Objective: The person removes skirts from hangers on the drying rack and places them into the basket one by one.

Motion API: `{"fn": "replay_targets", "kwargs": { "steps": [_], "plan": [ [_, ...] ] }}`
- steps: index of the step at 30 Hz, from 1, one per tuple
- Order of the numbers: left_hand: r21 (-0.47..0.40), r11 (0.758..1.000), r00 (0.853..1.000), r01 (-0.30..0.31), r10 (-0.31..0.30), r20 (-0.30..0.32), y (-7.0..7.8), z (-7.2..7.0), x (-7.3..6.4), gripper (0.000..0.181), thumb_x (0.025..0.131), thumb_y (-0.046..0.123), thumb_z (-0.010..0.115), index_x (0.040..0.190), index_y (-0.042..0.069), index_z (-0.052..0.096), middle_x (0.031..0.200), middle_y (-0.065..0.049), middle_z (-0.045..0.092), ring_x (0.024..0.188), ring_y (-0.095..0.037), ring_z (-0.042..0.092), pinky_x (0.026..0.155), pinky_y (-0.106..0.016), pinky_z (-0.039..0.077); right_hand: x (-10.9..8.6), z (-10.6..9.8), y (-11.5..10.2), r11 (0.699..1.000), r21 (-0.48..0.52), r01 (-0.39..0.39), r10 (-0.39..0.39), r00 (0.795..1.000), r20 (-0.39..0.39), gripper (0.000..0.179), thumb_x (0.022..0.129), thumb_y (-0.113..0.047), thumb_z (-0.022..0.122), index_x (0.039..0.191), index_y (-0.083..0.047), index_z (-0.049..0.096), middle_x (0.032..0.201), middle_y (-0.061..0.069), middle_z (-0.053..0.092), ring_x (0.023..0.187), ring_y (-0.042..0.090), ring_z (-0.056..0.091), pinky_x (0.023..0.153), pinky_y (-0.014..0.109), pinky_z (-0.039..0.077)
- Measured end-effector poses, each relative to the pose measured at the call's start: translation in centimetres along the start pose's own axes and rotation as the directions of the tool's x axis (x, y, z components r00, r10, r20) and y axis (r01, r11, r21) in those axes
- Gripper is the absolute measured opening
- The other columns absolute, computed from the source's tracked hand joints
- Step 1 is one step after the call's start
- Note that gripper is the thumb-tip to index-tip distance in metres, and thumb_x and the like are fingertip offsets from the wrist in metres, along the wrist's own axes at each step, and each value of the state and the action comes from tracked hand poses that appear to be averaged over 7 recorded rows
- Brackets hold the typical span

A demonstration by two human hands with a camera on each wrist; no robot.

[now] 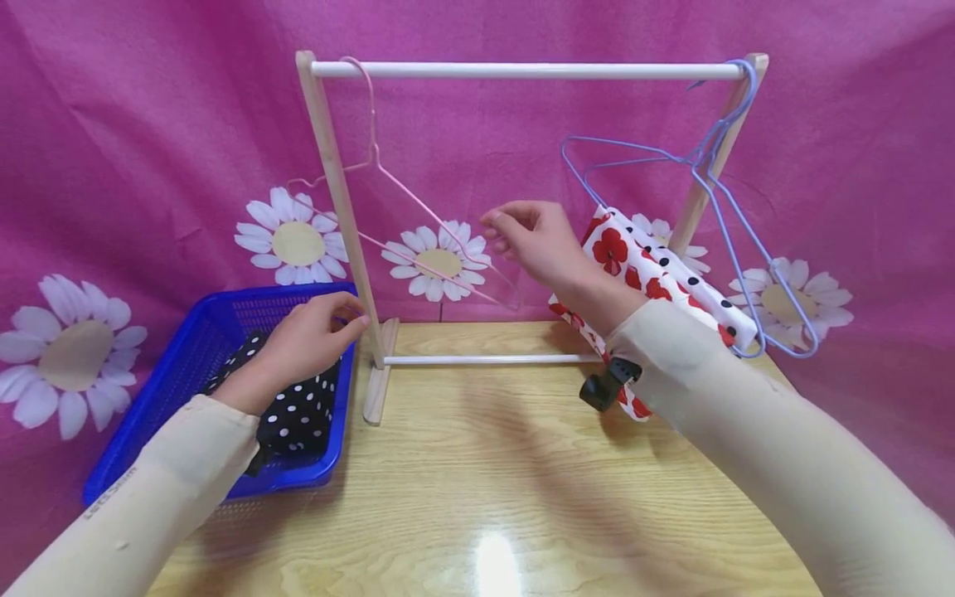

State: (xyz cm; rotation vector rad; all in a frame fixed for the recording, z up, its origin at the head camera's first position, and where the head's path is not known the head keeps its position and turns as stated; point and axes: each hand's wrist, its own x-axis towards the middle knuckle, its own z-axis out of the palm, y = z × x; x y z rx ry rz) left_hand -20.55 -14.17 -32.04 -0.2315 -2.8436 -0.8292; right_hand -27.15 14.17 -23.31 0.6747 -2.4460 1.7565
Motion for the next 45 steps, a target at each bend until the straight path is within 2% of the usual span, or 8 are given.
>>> {"fn": "replay_targets", "kwargs": {
  "steps": [5, 7, 11, 16, 19, 28, 35, 45],
  "plan": [
    [-0.013, 1.0, 1.0, 0.0, 0.0, -0.006, 0.6, 0.1, -0.1, 0.033, 0.104, 0.027, 0.056, 0.126, 0.004, 0.064, 0.124, -0.02, 0.07, 0.112, -0.036, 0.07, 0.095, -0.052, 0.056, -0.6, -0.3, 0.5, 0.999, -0.035, 0.012, -0.011, 1.0, 0.009, 0.032, 0.106, -0.014, 0.051, 0.124, 0.008, 0.065, 0.105, 0.015, 0.07, 0.075, 0.002, 0.061, 0.077, 0.016, 0.055],
    [-0.017, 1.0, 1.0, -0.005, 0.005, -0.01, 0.7, 0.1, -0.2, 0.032, 0.103, 0.026, 0.057, 0.126, 0.004, 0.064, 0.124, -0.02, 0.07, 0.111, -0.036, 0.07, 0.096, -0.052, 0.055, -0.7, -0.3, 0.7, 0.999, -0.04, 0.012, -0.011, 1.0, 0.011, 0.032, 0.106, -0.014, 0.051, 0.124, 0.008, 0.065, 0.105, 0.014, 0.07, 0.076, 0.003, 0.061, 0.075, 0.014, 0.054],
    [-0.019, 1.0, 1.0, -0.017, 0.016, -0.019, 0.9, 0.2, -0.4, 0.031, 0.103, 0.025, 0.057, 0.125, 0.004, 0.065, 0.123, -0.019, 0.07, 0.111, -0.035, 0.07, 0.095, -0.052, 0.055, -1.0, -0.4, 0.9, 1.0, -0.023, 0.009, -0.009, 1.0, 0.014, 0.031, 0.106, -0.013, 0.052, 0.123, 0.008, 0.066, 0.095, 0.005, 0.07, 0.074, 0.004, 0.061, 0.07, 0.013, 0.053],
    [-0.029, 0.999, 0.999, -0.029, 0.028, -0.024, 1.3, 0.2, -0.7, 0.031, 0.104, 0.027, 0.056, 0.124, 0.005, 0.065, 0.123, -0.017, 0.071, 0.11, -0.033, 0.07, 0.093, -0.051, 0.055, -1.4, -0.5, 1.1, 1.0, -0.003, 0.008, -0.008, 1.0, 0.024, 0.031, 0.105, -0.013, 0.052, 0.123, 0.009, 0.065, 0.083, -0.011, 0.067, 0.075, 0.004, 0.061, 0.07, 0.014, 0.054],
    [-0.039, 0.999, 0.999, -0.037, 0.036, -0.026, 1.5, 0.3, -0.7, 0.03, 0.104, 0.027, 0.056, 0.122, 0.007, 0.066, 0.122, -0.015, 0.072, 0.111, -0.033, 0.069, 0.092, -0.051, 0.055, -1.6, -0.6, 1.2, 1.0, -0.013, 0.006, -0.006, 1.0, 0.021, 0.031, 0.105, -0.013, 0.052, 0.123, 0.009, 0.065, 0.084, -0.011, 0.067, 0.075, 0.002, 0.061, 0.074, 0.016, 0.055],
    [-0.054, 0.998, 0.999, -0.029, 0.028, -0.017, 2.2, 0.6, -0.9, 0.031, 0.104, 0.028, 0.056, 0.124, 0.007, 0.066, 0.122, -0.015, 0.071, 0.115, -0.033, 0.067, 0.093, -0.051, 0.054, -2.1, -1.2, 2.1, 0.998, -0.056, 0.012, -0.011, 1.0, 0.015, 0.03, 0.105, -0.014, 0.054, 0.122, 0.006, 0.068, 0.088, -0.005, 0.068, 0.075, 0.003, 0.062, 0.071, 0.014, 0.054],
    [-0.063, 0.997, 0.999, -0.045, 0.044, -0.017, 2.5, 0.9, -1.0, 0.03, 0.104, 0.027, 0.056, 0.123, 0.007, 0.066, 0.118, -0.015, 0.071, 0.111, -0.032, 0.067, 0.093, -0.05, 0.054, -2.6, -1.6, 2.5, 0.995, -0.102, 0.008, -0.006, 1.0, 0.022, 0.03, 0.104, -0.015, 0.054, 0.123, 0.004, 0.068, 0.1, 0.01, 0.071, 0.082, 0.01, 0.064, 0.074, 0.014, 0.055],
    [-0.074, 0.995, 0.998, -0.062, 0.062, -0.005, 3.4, 1.1, -1.1, 0.027, 0.103, 0.026, 0.056, 0.12, 0.007, 0.067, 0.116, -0.013, 0.073, 0.108, -0.031, 0.069, 0.094, -0.05, 0.054, -3.3, -2.1, 3.3, 0.989, -0.147, 0.021, -0.017, 0.999, 0.03, 0.031, 0.104, -0.015, 0.053, 0.125, 0.004, 0.067, 0.113, 0.025, 0.071, 0.083, 0.007, 0.064, 0.071, 0.015, 0.053]
  ]
}}
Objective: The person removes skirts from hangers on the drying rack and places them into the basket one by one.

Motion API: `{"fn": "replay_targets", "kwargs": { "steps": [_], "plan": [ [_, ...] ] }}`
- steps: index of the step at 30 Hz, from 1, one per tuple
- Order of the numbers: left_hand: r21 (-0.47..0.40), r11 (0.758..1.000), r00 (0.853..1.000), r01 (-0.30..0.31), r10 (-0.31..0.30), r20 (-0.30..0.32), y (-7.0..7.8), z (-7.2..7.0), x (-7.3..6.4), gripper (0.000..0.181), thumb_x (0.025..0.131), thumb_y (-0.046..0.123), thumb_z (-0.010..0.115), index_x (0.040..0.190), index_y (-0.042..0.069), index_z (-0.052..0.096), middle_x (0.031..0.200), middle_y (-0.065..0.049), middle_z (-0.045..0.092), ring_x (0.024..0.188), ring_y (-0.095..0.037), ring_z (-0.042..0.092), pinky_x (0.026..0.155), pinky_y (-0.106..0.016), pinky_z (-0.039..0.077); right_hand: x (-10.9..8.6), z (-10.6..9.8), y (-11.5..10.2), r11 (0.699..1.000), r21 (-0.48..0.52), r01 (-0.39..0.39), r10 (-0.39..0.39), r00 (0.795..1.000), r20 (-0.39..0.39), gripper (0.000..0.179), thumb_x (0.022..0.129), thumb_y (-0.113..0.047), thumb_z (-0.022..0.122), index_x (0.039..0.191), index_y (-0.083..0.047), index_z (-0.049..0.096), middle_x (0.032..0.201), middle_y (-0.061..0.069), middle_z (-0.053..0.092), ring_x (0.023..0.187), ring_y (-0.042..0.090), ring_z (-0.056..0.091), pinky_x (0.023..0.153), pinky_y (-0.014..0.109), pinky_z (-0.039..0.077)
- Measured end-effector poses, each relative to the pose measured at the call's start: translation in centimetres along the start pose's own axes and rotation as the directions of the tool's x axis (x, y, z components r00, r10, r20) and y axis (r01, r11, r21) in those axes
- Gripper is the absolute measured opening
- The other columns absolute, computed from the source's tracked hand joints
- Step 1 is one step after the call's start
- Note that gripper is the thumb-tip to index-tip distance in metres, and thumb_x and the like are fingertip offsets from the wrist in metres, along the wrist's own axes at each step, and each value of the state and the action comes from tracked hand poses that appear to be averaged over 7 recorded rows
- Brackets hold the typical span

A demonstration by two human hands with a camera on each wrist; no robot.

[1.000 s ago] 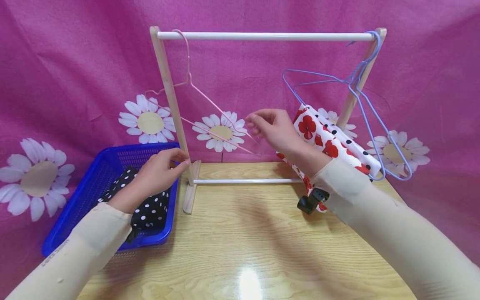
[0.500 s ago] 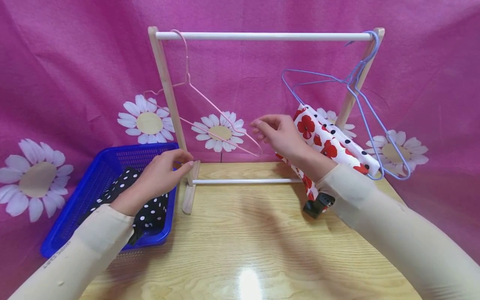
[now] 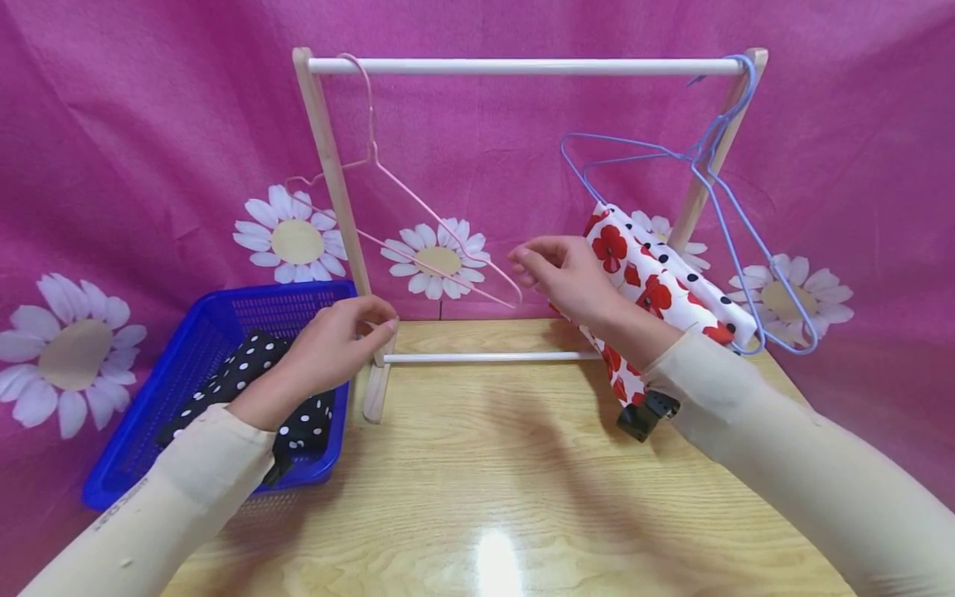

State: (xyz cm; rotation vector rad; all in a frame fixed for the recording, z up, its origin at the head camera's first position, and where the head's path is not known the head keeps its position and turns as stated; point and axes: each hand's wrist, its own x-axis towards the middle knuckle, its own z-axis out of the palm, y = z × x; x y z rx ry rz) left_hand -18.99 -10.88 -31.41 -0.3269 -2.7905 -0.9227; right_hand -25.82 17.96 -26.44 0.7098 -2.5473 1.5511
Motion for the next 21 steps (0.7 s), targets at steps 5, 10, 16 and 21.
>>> {"fn": "replay_targets", "kwargs": {
  "steps": [5, 10, 16, 21],
  "plan": [
    [-0.017, 1.0, 1.0, -0.019, 0.02, 0.006, 0.7, 0.1, -0.1, 0.027, 0.103, 0.024, 0.057, 0.12, 0.007, 0.067, 0.116, -0.013, 0.073, 0.107, -0.031, 0.07, 0.094, -0.049, 0.055, -0.4, -0.2, 0.3, 1.0, -0.016, -0.001, 0.001, 1.0, -0.002, 0.03, 0.104, -0.015, 0.054, 0.123, 0.003, 0.068, 0.111, 0.02, 0.073, 0.082, 0.006, 0.063, 0.064, 0.015, 0.05],
    [-0.027, 0.999, 1.0, -0.025, 0.025, 0.018, 1.2, 0.4, -0.1, 0.026, 0.103, 0.026, 0.057, 0.12, 0.008, 0.067, 0.116, -0.011, 0.073, 0.107, -0.029, 0.07, 0.091, -0.048, 0.057, -0.7, -0.8, 0.5, 1.0, -0.026, -0.004, 0.005, 1.0, 0.017, 0.031, 0.104, -0.016, 0.054, 0.124, 0.003, 0.068, 0.115, 0.023, 0.071, 0.083, 0.007, 0.063, 0.065, 0.015, 0.051],
    [-0.023, 0.999, 0.999, -0.046, 0.047, 0.024, 1.3, 1.3, -0.1, 0.024, 0.103, 0.026, 0.058, 0.117, 0.009, 0.068, 0.113, -0.008, 0.073, 0.105, -0.026, 0.069, 0.09, -0.047, 0.056, -1.5, -1.4, 0.7, 0.997, -0.076, -0.03, 0.031, 0.999, 0.023, 0.031, 0.103, -0.019, 0.057, 0.123, 0.002, 0.069, 0.094, 0.007, 0.071, 0.074, 0.003, 0.059, 0.06, 0.018, 0.051],
    [-0.036, 0.998, 0.997, -0.044, 0.046, 0.056, 1.6, 2.4, 0.0, 0.026, 0.103, 0.027, 0.058, 0.121, 0.01, 0.067, 0.115, -0.007, 0.073, 0.105, -0.025, 0.069, 0.09, -0.046, 0.057, -2.4, -1.9, 1.5, 0.994, -0.106, 0.014, -0.01, 0.999, 0.039, 0.029, 0.103, -0.016, 0.057, 0.12, 0.004, 0.069, 0.082, -0.001, 0.064, 0.069, 0.006, 0.054, 0.058, 0.02, 0.049]
  ]
}}
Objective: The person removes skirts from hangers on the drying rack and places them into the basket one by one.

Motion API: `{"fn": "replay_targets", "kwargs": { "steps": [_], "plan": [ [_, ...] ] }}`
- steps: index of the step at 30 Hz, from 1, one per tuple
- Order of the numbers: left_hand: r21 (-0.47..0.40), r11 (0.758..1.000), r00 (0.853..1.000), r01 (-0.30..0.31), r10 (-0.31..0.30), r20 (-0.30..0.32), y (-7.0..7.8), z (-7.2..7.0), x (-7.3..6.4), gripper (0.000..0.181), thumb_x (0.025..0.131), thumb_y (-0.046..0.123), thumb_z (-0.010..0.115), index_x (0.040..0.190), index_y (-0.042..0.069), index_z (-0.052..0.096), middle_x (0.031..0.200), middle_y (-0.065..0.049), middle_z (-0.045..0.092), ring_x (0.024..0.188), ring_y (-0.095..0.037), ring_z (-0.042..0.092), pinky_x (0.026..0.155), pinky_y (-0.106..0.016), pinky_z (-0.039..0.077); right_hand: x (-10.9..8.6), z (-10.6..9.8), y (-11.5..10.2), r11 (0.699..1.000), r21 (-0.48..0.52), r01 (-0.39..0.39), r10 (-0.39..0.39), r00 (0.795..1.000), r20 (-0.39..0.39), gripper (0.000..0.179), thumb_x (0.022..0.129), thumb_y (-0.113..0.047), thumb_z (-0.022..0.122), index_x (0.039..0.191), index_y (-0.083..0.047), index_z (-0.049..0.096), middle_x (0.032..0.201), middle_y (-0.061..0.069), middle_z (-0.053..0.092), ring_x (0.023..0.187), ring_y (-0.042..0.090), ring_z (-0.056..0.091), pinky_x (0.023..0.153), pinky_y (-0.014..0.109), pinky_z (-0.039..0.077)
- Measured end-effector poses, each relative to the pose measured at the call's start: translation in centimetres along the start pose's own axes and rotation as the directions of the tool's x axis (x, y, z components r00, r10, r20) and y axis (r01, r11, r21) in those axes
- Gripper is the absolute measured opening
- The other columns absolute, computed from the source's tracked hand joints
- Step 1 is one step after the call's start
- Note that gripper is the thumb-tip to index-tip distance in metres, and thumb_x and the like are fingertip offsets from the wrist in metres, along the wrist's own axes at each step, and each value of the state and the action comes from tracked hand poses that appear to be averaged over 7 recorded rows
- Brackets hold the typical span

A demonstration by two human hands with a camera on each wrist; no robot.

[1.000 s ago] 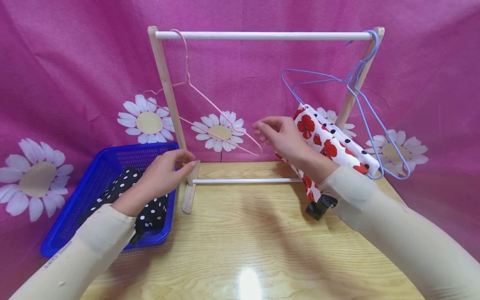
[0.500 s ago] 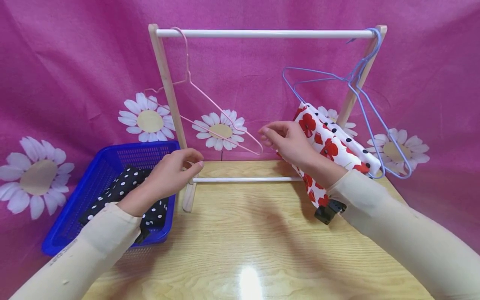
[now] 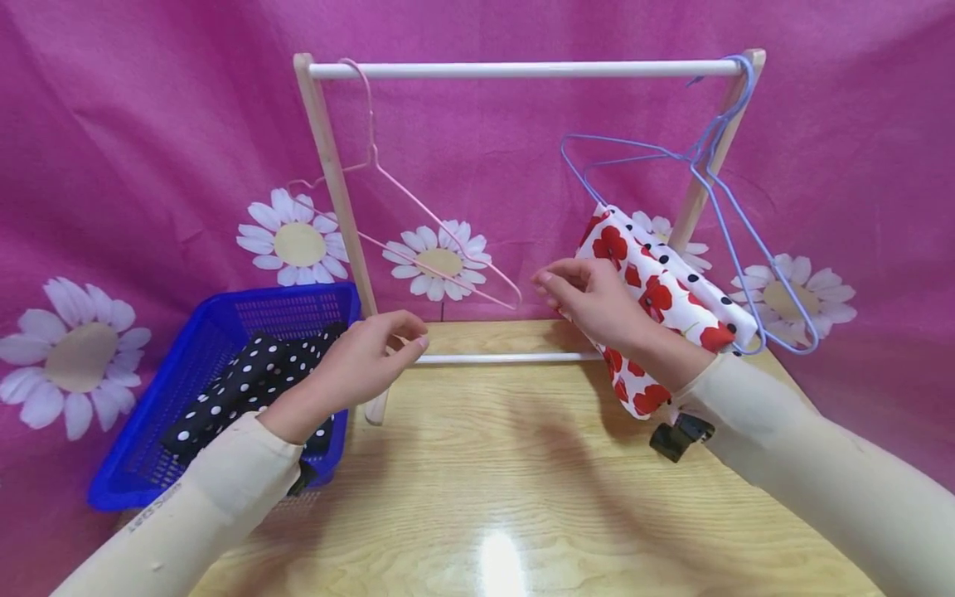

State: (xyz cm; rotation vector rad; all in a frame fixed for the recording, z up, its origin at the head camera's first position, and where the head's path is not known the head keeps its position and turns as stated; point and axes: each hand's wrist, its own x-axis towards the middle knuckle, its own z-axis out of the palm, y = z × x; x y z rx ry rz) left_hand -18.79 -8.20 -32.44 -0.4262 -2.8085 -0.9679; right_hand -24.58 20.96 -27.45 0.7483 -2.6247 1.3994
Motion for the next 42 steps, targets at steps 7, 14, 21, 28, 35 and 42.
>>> {"fn": "replay_targets", "kwargs": {
  "steps": [7, 14, 21, 28, 35, 42],
  "plan": [
    [-0.018, 0.999, 0.999, -0.032, 0.032, 0.004, 0.4, 1.1, 0.0, 0.025, 0.102, 0.026, 0.06, 0.119, 0.009, 0.067, 0.113, -0.006, 0.074, 0.102, -0.023, 0.071, 0.089, -0.044, 0.057, -1.0, -0.3, 1.0, 1.0, 0.011, 0.017, -0.017, 1.0, 0.001, 0.028, 0.102, -0.013, 0.058, 0.119, 0.007, 0.069, 0.088, 0.001, 0.067, 0.073, -0.001, 0.059, 0.063, 0.017, 0.051],
    [-0.027, 0.998, 0.998, -0.06, 0.06, 0.007, 0.7, 1.8, 0.1, 0.024, 0.101, 0.025, 0.061, 0.114, 0.008, 0.069, 0.109, -0.007, 0.072, 0.099, -0.023, 0.072, 0.088, -0.042, 0.057, -1.8, -1.0, 1.4, 0.997, 0.07, 0.03, -0.029, 1.0, -0.009, 0.026, 0.102, -0.011, 0.057, 0.116, 0.009, 0.068, 0.081, -0.016, 0.066, 0.07, -0.002, 0.059, 0.062, 0.015, 0.053],
    [-0.057, 0.995, 0.997, -0.081, 0.082, 0.014, 0.8, 2.5, 0.1, 0.022, 0.1, 0.022, 0.061, 0.113, 0.007, 0.07, 0.105, -0.005, 0.074, 0.095, -0.021, 0.071, 0.088, -0.04, 0.056, -2.7, -1.8, 1.7, 0.999, 0.033, 0.041, -0.041, 0.999, -0.004, 0.03, 0.104, -0.015, 0.056, 0.122, 0.005, 0.067, 0.103, 0.003, 0.075, 0.084, -0.004, 0.067, 0.078, 0.013, 0.055],
    [-0.067, 0.996, 0.997, -0.063, 0.066, 0.04, 1.3, 3.4, 0.1, 0.024, 0.101, 0.025, 0.06, 0.116, 0.009, 0.069, 0.108, -0.005, 0.074, 0.097, -0.019, 0.071, 0.083, -0.035, 0.058, -3.5, -2.7, 2.1, 0.999, -0.044, 0.031, -0.032, 0.999, -0.024, 0.032, 0.104, -0.016, 0.055, 0.125, 0.004, 0.066, 0.112, 0.015, 0.071, 0.085, -0.005, 0.063, 0.074, 0.013, 0.052],
    [-0.08, 0.995, 0.997, -0.057, 0.062, 0.054, 1.7, 3.9, 0.1, 0.024, 0.101, 0.024, 0.06, 0.117, 0.009, 0.068, 0.111, -0.005, 0.073, 0.1, -0.021, 0.07, 0.086, -0.037, 0.057, -3.9, -3.6, 1.9, 0.995, -0.096, 0.025, -0.028, 0.999, -0.038, 0.032, 0.104, -0.018, 0.056, 0.128, 0.001, 0.066, 0.114, 0.014, 0.07, 0.086, -0.003, 0.061, 0.071, 0.014, 0.052],
    [-0.06, 0.996, 0.996, -0.072, 0.075, 0.044, 2.1, 4.5, 0.0, 0.023, 0.1, 0.025, 0.061, 0.117, 0.012, 0.069, 0.11, -0.002, 0.074, 0.097, -0.018, 0.069, 0.086, -0.035, 0.056, -4.4, -4.6, 2.1, 0.992, -0.099, 0.075, -0.081, 0.995, -0.056, 0.029, 0.104, -0.016, 0.056, 0.124, 0.001, 0.068, 0.102, -0.017, 0.07, 0.092, -0.008, 0.063, 0.08, 0.007, 0.051]
  ]
}}
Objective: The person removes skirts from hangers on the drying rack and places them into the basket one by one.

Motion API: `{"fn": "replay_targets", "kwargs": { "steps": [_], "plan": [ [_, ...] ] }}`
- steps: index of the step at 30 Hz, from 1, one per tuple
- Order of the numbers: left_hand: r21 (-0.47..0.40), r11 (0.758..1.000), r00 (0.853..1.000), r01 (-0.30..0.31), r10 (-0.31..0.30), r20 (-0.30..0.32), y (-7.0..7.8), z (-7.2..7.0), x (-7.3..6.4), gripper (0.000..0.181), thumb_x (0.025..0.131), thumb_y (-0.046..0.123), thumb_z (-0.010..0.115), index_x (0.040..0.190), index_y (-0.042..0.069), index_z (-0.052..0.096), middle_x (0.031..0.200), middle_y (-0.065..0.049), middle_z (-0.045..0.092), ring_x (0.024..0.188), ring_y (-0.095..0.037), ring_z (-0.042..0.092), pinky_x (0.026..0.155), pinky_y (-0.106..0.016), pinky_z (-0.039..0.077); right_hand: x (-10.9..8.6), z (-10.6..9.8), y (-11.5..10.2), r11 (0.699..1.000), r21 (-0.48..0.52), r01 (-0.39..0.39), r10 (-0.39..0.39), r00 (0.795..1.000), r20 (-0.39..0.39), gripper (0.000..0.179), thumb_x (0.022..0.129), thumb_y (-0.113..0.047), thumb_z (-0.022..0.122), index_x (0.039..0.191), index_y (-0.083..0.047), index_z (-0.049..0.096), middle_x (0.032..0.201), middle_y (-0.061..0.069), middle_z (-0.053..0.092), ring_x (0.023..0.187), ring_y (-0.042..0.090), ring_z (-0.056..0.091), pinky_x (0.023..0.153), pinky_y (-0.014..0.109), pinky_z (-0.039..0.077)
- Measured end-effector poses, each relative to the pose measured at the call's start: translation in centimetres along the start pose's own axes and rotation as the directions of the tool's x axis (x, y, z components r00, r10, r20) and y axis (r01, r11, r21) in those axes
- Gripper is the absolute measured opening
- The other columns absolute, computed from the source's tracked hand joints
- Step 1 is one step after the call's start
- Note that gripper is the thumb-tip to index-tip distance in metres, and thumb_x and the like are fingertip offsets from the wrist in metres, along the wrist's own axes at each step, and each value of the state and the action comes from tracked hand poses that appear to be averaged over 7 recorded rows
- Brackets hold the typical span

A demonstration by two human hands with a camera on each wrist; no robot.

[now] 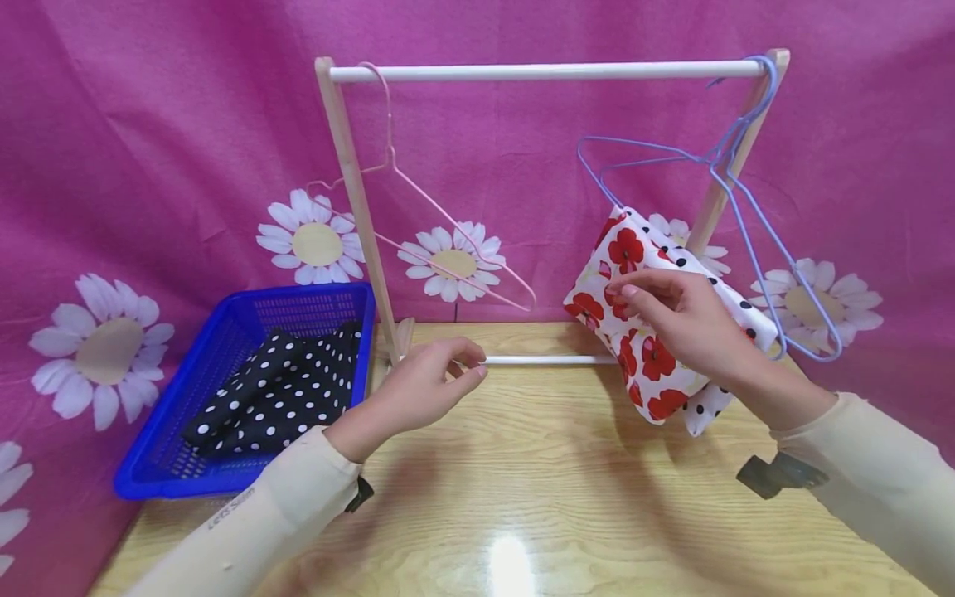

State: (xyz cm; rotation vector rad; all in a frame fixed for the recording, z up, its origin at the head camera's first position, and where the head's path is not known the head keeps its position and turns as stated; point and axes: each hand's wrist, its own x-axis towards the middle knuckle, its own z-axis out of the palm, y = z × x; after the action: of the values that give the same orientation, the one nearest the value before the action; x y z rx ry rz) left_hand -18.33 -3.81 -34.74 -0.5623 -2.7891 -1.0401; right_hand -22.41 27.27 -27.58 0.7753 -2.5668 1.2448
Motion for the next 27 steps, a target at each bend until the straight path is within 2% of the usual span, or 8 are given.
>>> {"fn": "replay_targets", "kwargs": {
  "steps": [4, 10, 16, 17, 20, 24, 25, 27],
  "plan": [
    [0.03, 1.0, 1.0, -0.001, 0.0, 0.007, 0.1, 0.5, 0.1, 0.021, 0.099, 0.028, 0.061, 0.114, 0.014, 0.07, 0.106, 0.001, 0.073, 0.094, -0.013, 0.068, 0.083, -0.033, 0.055, -0.4, -0.9, 0.3, 1.0, -0.025, 0.014, -0.015, 1.0, -0.027, 0.027, 0.104, -0.015, 0.056, 0.123, -0.001, 0.069, 0.097, -0.032, 0.065, 0.093, -0.011, 0.061, 0.08, 0.005, 0.049],
    [0.033, 0.999, 1.0, 0.005, -0.005, 0.009, 0.4, 1.1, 0.1, 0.022, 0.099, 0.028, 0.062, 0.114, 0.015, 0.07, 0.108, 0.002, 0.073, 0.093, -0.012, 0.069, 0.082, -0.033, 0.055, -1.1, -2.2, 0.7, 0.999, -0.035, 0.04, -0.043, 0.995, -0.094, 0.028, 0.103, -0.011, 0.055, 0.124, 0.004, 0.066, 0.1, -0.036, 0.061, 0.093, -0.015, 0.06, 0.08, 0.001, 0.046],
    [0.004, 1.0, 1.0, -0.022, 0.022, 0.014, 1.0, 2.1, 0.6, 0.021, 0.099, 0.027, 0.062, 0.114, 0.015, 0.07, 0.108, 0.003, 0.073, 0.093, -0.012, 0.069, 0.08, -0.031, 0.054, -1.7, -3.2, 1.1, 0.999, -0.045, 0.03, -0.035, 0.993, -0.114, 0.036, 0.104, -0.012, 0.055, 0.135, 0.005, 0.058, 0.108, -0.037, 0.057, 0.1, -0.019, 0.056, 0.086, -0.002, 0.042],
    [-0.001, 1.0, 1.0, -0.026, 0.026, 0.017, 1.2, 2.3, 0.7, 0.021, 0.099, 0.027, 0.061, 0.114, 0.016, 0.07, 0.108, 0.003, 0.073, 0.093, -0.012, 0.069, 0.08, -0.031, 0.054, -1.7, -3.3, 1.1, 0.999, -0.047, 0.025, -0.031, 0.993, -0.115, 0.037, 0.103, -0.012, 0.055, 0.137, 0.005, 0.056, 0.11, -0.034, 0.057, 0.101, -0.019, 0.056, 0.087, -0.002, 0.042],
    [-0.023, 0.999, 0.999, -0.027, 0.027, 0.032, 1.6, 2.8, 0.9, 0.022, 0.1, 0.028, 0.061, 0.116, 0.016, 0.069, 0.108, 0.004, 0.073, 0.095, -0.012, 0.069, 0.08, -0.031, 0.054, -1.8, -3.6, 1.1, 0.998, -0.058, 0.01, -0.017, 0.993, -0.117, 0.042, 0.104, -0.013, 0.054, 0.142, 0.002, 0.052, 0.126, -0.009, 0.064, 0.106, -0.02, 0.051, 0.089, -0.003, 0.04],
    [-0.047, 0.998, 0.998, -0.031, 0.033, 0.053, 2.0, 3.3, 1.2, 0.024, 0.1, 0.028, 0.061, 0.119, 0.016, 0.069, 0.11, 0.004, 0.073, 0.097, -0.013, 0.068, 0.081, -0.031, 0.053, -2.0, -4.0, 1.0, 0.995, -0.095, -0.005, -0.007, 0.992, -0.129, 0.046, 0.104, -0.017, 0.055, 0.147, -0.003, 0.049, 0.141, 0.025, 0.056, 0.111, -0.022, 0.047, 0.089, -0.004, 0.037],
    [-0.05, 0.998, 0.998, -0.035, 0.038, 0.056, 2.1, 3.4, 1.3, 0.024, 0.1, 0.028, 0.061, 0.12, 0.016, 0.069, 0.111, 0.004, 0.073, 0.098, -0.013, 0.068, 0.081, -0.031, 0.053, -2.0, -4.1, 1.0, 0.994, -0.106, -0.01, -0.004, 0.992, -0.128, 0.047, 0.104, -0.019, 0.055, 0.148, -0.004, 0.048, 0.143, 0.026, 0.055, 0.112, -0.021, 0.047, 0.088, -0.004, 0.038],
    [-0.054, 0.998, 0.997, -0.039, 0.042, 0.061, 2.3, 3.5, 1.4, 0.025, 0.101, 0.029, 0.06, 0.12, 0.016, 0.069, 0.111, 0.004, 0.073, 0.098, -0.013, 0.068, 0.082, -0.03, 0.053, -2.2, -4.3, 1.0, 0.993, -0.119, -0.022, 0.007, 0.992, -0.129, 0.049, 0.104, -0.021, 0.056, 0.15, -0.007, 0.046, 0.147, 0.026, 0.052, 0.128, -0.006, 0.052, 0.089, -0.004, 0.037]
  ]
}}
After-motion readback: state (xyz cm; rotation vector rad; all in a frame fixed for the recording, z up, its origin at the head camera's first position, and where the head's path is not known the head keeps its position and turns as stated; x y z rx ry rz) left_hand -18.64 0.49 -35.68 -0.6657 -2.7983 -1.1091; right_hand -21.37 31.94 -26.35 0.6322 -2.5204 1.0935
